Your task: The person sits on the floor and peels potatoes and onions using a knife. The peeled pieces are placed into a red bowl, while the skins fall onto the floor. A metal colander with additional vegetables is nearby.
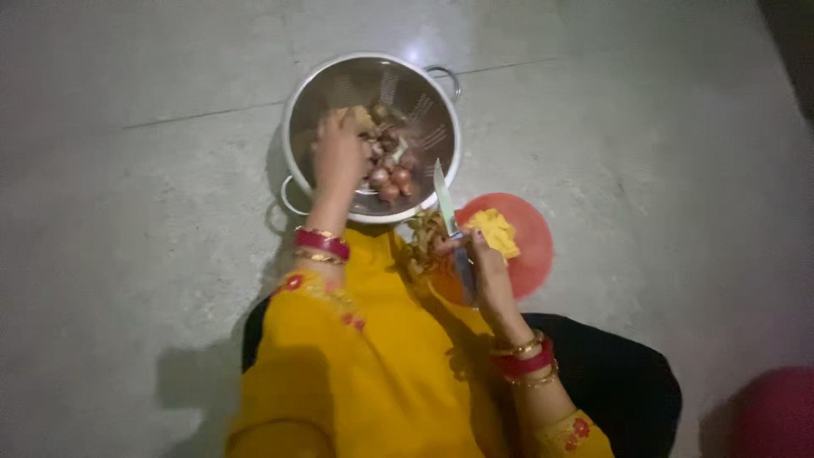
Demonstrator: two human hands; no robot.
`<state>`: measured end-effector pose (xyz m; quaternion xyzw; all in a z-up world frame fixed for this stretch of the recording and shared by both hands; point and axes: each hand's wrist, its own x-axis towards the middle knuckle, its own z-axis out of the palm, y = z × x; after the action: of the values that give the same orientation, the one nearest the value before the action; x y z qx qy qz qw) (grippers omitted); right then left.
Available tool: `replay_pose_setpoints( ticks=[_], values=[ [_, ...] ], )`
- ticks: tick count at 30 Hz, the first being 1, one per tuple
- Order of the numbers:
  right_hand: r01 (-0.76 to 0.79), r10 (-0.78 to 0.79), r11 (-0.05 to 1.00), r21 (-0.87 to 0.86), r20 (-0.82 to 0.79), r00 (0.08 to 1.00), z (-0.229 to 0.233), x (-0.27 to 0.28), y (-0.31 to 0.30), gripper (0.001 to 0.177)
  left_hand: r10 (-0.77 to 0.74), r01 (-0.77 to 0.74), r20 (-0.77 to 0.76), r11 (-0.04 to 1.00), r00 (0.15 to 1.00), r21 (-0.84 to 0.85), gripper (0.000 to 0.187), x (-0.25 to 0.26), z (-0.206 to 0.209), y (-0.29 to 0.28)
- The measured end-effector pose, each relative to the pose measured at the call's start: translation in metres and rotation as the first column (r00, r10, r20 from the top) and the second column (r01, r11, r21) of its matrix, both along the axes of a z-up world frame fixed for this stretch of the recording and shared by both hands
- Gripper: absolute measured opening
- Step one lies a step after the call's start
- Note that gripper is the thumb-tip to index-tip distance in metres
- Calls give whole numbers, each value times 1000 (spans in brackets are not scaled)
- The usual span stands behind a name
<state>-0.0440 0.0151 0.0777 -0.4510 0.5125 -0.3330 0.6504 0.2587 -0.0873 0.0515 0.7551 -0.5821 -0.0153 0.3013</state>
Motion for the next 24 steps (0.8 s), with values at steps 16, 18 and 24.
replay_pose_setpoints(
  ticks=[16,18,24],
  values=[
    [-220,-139,865,-451,-636,759,-4,13,-1,96,109,-102,-186,994,976,50,54,-5,-11,-31],
    [-213,-121,878,-428,-631,766,-1,9,1,104,62,-74,-299,997,952,-29,59,-16,4,-26],
    [-219,-117,909,-356,-719,686,-19,-12,0,96,-83,178,-691,982,718,67,69,-90,37,7]
  ],
)
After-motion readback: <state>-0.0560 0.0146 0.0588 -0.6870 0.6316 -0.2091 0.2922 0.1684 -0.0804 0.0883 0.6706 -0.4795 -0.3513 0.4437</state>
